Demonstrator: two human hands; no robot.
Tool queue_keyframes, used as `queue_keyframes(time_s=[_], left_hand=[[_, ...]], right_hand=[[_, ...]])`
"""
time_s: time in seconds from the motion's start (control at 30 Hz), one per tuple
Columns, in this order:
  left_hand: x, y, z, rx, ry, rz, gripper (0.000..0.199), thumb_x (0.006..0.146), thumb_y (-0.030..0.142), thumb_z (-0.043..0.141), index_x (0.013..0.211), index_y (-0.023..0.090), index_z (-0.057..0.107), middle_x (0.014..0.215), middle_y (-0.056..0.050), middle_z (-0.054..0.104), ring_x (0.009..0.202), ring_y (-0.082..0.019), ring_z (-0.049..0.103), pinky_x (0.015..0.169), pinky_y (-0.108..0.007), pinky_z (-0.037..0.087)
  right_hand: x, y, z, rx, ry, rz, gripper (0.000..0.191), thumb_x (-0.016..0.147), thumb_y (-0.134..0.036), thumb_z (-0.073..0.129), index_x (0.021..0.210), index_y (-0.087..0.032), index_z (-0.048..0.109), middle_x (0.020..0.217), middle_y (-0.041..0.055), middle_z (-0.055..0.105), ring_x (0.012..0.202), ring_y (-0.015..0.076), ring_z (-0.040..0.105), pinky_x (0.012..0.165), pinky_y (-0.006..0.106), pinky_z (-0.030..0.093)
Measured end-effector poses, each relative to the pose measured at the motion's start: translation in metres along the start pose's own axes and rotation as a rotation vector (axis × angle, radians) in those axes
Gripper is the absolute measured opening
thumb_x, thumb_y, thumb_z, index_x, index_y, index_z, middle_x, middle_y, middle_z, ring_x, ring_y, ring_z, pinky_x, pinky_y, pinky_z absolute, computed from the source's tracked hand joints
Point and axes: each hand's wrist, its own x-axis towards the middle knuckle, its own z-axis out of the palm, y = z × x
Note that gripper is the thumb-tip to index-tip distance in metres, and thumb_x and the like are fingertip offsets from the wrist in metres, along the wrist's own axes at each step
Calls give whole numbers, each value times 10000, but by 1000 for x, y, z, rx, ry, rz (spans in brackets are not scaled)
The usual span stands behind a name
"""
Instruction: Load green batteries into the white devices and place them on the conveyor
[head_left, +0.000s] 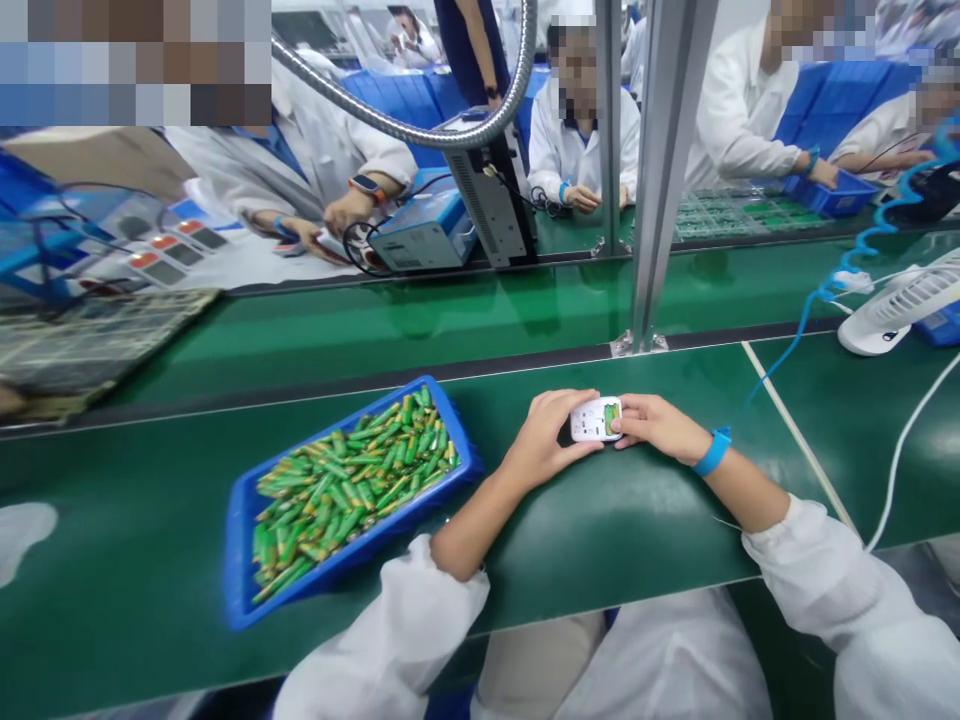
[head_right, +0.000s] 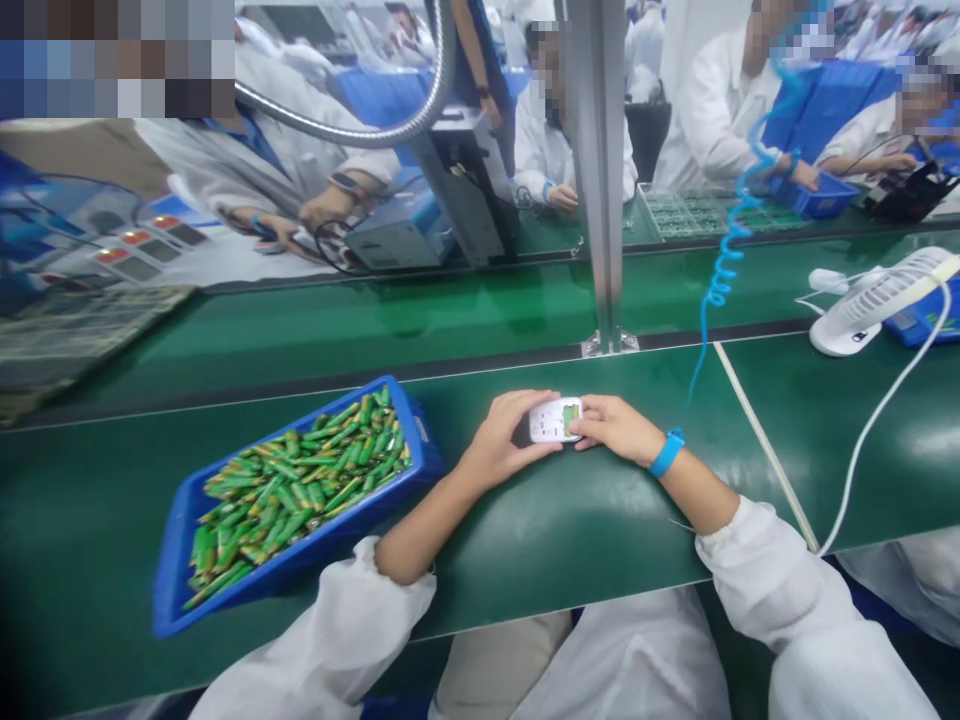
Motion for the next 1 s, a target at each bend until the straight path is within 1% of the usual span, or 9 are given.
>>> queue_keyframes(time_s=[0.13, 0.3, 0.4, 0.5, 0.63, 0.77, 0.83, 0.9, 1.0], left_hand=[[0, 1, -2, 5, -1, 5, 693, 991, 481, 845, 1589, 274, 563, 1530, -146, 698, 1420, -353, 632, 1244, -548, 450], [1, 2, -2, -6, -6, 39, 684, 1008, 480, 817, 1595, 255, 547, 1540, -161, 678, 1442, -353, 615, 1257, -564, 452], [3, 3, 0, -23, -10, 39, 716, 1027, 475, 782, 1642, 251, 492, 1608, -175, 621, 1494, -356, 583, 1275, -578, 451], [4, 3, 3, -42, -1, 32, 745, 1056, 449, 729, 1701, 254, 412, 1680, -177, 551, 1553, -345, 538, 1309, -587, 431], [3, -4, 12, -78, 22, 35, 754, 1076, 445, 685, 1726, 248, 358, 1703, -182, 529, 1577, -336, 520, 1298, -583, 458], [3, -15, 20, -116, 18, -14, 728, 1094, 432, 633, 1733, 249, 335, 1656, -178, 582, 1504, -319, 594, 1259, -578, 498], [3, -18, 23, -128, 4, -27, 713, 1091, 424, 630, 1723, 240, 356, 1623, -179, 613, 1440, -310, 642, 1232, -565, 523], [4, -19, 25, -137, -13, -23, 697, 1086, 419, 633, 1710, 232, 384, 1597, -177, 634, 1407, -308, 664, 1221, -560, 533], [5, -18, 26, -147, -29, 2, 666, 1089, 422, 629, 1691, 227, 422, 1578, -169, 651, 1407, -314, 665, 1239, -567, 516]], right_hand=[[1, -1, 0, 3, 4, -9, 404, 846, -390, 940, 1149, -184, 771, 1032, 55, 821, 953, 192, 782, 818, 296, 718], [5, 7, 3, -116, 63, -84, 436, 837, -435, 932, 1144, -190, 743, 956, 38, 803, 801, 177, 752, 583, 241, 675], [4, 12, 1, -202, 123, -175, 439, 865, -463, 881, 1187, -196, 750, 944, 25, 798, 726, 157, 730, 573, 249, 669], [-6, 12, -9, -361, 279, -278, 453, 918, -445, 811, 1308, -221, 752, 984, 20, 818, 711, 166, 745, 613, 272, 677], [-38, 13, -42, -604, 696, -355, 473, 996, -429, 698, 1432, -247, 723, 1115, 48, 842, 893, 239, 802, 776, 354, 705], [-87, 17, -96, -913, 1134, -346, 479, 1012, -383, 614, 1432, -196, 749, 1210, 131, 849, 1054, 310, 802, 1012, 473, 656], [-110, 18, -121, -1099, 1219, -319, 491, 995, -294, 538, 1413, -177, 767, 1296, 161, 831, 1148, 317, 790, 1080, 496, 625], [-131, 18, -141, -1275, 1232, -281, 527, 935, -205, 501, 1376, -183, 788, 1339, 164, 815, 1240, 313, 763, 1140, 513, 591], [-153, 14, -155, -1425, 1256, -226, 587, 830, -150, 534, 1355, -198, 791, 1333, 167, 802, 1335, 338, 711, 1237, 613, 490]])
